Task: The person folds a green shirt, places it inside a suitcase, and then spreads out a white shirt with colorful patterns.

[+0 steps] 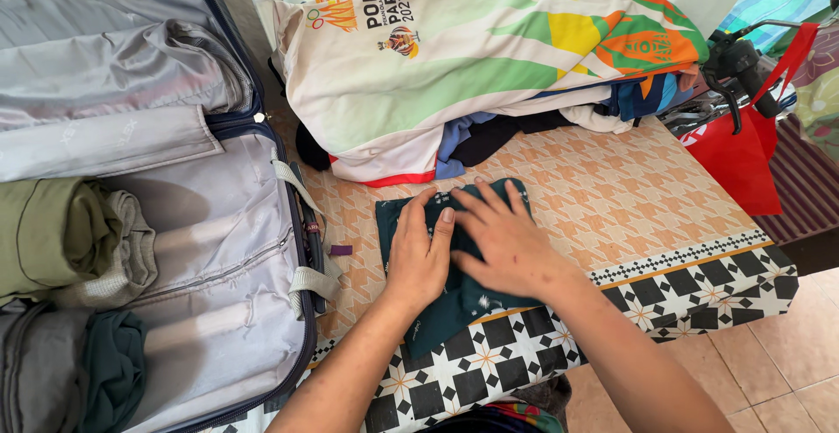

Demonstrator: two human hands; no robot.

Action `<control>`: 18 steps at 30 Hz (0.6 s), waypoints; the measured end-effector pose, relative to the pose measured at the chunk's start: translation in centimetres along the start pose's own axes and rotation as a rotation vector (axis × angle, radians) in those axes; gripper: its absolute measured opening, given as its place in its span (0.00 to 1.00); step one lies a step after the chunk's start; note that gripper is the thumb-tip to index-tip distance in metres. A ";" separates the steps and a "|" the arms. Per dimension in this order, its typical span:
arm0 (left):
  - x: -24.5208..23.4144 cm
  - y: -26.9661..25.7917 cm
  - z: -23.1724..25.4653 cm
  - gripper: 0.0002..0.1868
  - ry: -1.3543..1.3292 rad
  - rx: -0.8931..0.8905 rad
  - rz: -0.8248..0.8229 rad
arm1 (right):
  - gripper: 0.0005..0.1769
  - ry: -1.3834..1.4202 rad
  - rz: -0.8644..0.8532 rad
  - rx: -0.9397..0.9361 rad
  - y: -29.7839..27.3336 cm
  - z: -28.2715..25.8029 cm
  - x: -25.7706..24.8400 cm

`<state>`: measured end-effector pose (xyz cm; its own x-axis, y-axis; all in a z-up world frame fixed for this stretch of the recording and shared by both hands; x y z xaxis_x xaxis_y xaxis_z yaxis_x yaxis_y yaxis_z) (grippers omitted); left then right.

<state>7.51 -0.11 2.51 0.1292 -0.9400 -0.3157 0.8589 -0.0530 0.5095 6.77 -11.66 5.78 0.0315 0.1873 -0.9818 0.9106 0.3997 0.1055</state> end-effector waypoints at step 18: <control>-0.2 0.1 0.2 0.28 -0.008 0.003 0.002 | 0.39 0.047 -0.160 -0.157 -6.0 -2.0 0.2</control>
<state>7.46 -0.01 2.79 0.1270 -0.9428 -0.3083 0.8571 -0.0522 0.5125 0.45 -12.24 5.24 -0.1309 0.1507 -0.9799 0.8270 0.5617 -0.0240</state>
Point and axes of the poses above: each hand's wrist, its own y-axis towards the middle knuckle, its own x-axis out of the palm, z = x × y, the point moved 9 cm from there along y, towards the middle knuckle, and after that the axes turned 11 degrees about x, right-handed, at the moved point
